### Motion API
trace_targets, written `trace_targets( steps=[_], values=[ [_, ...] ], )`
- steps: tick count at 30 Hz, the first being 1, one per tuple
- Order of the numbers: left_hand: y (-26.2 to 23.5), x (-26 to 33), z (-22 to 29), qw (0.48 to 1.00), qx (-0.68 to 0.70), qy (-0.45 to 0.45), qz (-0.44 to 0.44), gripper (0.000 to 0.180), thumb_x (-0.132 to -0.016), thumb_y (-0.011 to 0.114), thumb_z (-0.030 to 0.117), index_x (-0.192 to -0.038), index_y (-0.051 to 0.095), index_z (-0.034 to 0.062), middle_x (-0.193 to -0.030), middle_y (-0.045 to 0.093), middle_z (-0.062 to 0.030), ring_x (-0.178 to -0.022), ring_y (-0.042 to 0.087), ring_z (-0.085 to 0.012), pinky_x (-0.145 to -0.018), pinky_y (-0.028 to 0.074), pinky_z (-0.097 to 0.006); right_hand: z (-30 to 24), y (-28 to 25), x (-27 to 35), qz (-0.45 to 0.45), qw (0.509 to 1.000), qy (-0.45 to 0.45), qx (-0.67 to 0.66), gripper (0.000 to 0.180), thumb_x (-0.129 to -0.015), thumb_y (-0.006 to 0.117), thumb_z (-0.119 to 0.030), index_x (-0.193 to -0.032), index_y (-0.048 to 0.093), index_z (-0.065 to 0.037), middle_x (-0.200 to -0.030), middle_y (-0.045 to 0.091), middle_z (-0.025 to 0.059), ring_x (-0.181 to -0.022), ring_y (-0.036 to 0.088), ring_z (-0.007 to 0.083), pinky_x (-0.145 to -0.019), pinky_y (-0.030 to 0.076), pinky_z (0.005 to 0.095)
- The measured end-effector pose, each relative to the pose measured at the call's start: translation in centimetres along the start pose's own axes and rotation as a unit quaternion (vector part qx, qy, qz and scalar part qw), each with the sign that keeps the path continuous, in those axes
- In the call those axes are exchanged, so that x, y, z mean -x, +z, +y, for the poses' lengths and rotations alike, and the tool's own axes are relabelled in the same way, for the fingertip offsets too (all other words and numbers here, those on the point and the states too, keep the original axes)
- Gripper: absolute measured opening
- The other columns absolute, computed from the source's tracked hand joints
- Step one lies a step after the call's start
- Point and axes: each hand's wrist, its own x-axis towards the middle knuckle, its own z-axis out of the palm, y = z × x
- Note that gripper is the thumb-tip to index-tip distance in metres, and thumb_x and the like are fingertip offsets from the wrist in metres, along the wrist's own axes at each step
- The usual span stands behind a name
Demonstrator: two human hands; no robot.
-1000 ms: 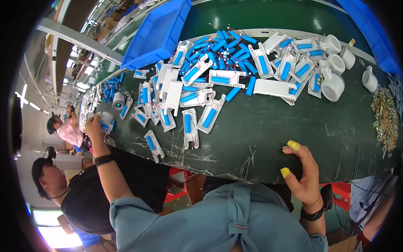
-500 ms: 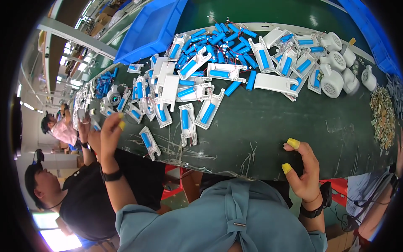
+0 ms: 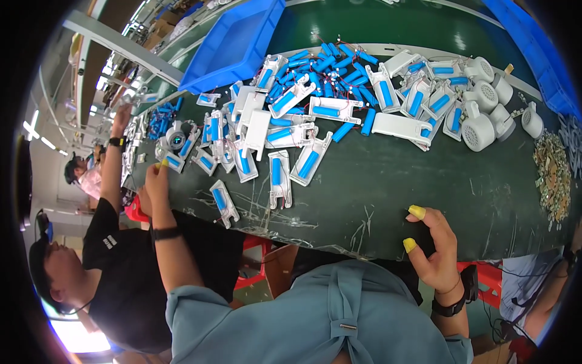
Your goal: Assembling small electronic or plastic components at a factory workstation.
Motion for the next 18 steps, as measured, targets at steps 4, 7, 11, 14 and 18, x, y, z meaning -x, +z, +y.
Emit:
trace_targets(
  steps=[4,7,11,14,18],
  values=[
    [4.7,-3.7,-5.4,0.993,-0.079,-0.09,-0.012,0.045,-0.084,0.067,0.042,-0.094,0.068,-0.0011,-0.078,0.067,-0.0089,-0.069,0.063,-0.0199,-0.06,0.049,-0.036,-0.4,0.3,0.0,0.009,1.0,0.013,0.008,0.051,-0.074,0.06,0.002,-0.124,0.056,0.0,-0.109,0.061,0.0122,-0.102,0.058,0.0262,-0.094,0.044,0.0341],
    [3.8,-5.8,-9.8,0.988,-0.062,-0.141,-0.017,0.04,-0.084,0.067,0.04,-0.09,0.068,-0.0002,-0.074,0.065,-0.0078,-0.063,0.062,-0.0173,-0.052,0.046,-0.033,-0.8,0.4,-0.4,0.006,1.0,0.013,0.008,0.046,-0.075,0.059,0.002,-0.121,0.057,0.001,-0.106,0.06,0.0117,-0.101,0.058,0.0248,-0.093,0.044,0.0331],
    [3.5,-7.1,-5.8,0.848,0.405,-0.341,-0.021,0.021,-0.087,0.065,0.024,-0.085,0.066,0.0024,-0.069,0.06,-0.0029,-0.053,0.054,-0.0094,-0.041,0.035,-0.023,-1.0,0.2,-0.4,0.008,0.998,0.039,0.04,0.044,-0.075,0.058,0.003,-0.119,0.058,0.001,-0.104,0.061,0.0119,-0.098,0.058,0.0253,-0.09,0.044,0.0331],
    [-0.9,-9.5,-0.1,0.838,0.448,-0.311,-0.001,0.015,-0.089,0.057,0.014,-0.082,0.061,0.0017,-0.068,0.054,-0.0019,-0.053,0.047,-0.0084,-0.043,0.032,-0.022,-1.2,0.1,-0.8,0.007,0.999,0.038,0.038,0.041,-0.076,0.058,0.003,-0.116,0.058,0.0,-0.102,0.061,0.0118,-0.095,0.058,0.0254,-0.088,0.045,0.0337],
    [-4.8,-15.1,0.3,0.85,0.443,-0.274,-0.081,0.016,-0.094,0.058,0.021,-0.091,0.063,0.0064,-0.071,0.054,0.0025,-0.052,0.045,-0.0057,-0.043,0.035,-0.019,-1.0,0.3,-1.0,0.021,0.997,0.06,0.043,0.036,-0.075,0.06,-0.001,-0.111,0.06,-0.001,-0.097,0.064,0.0124,-0.092,0.061,0.0295,-0.085,0.048,0.0369]
  ],
)
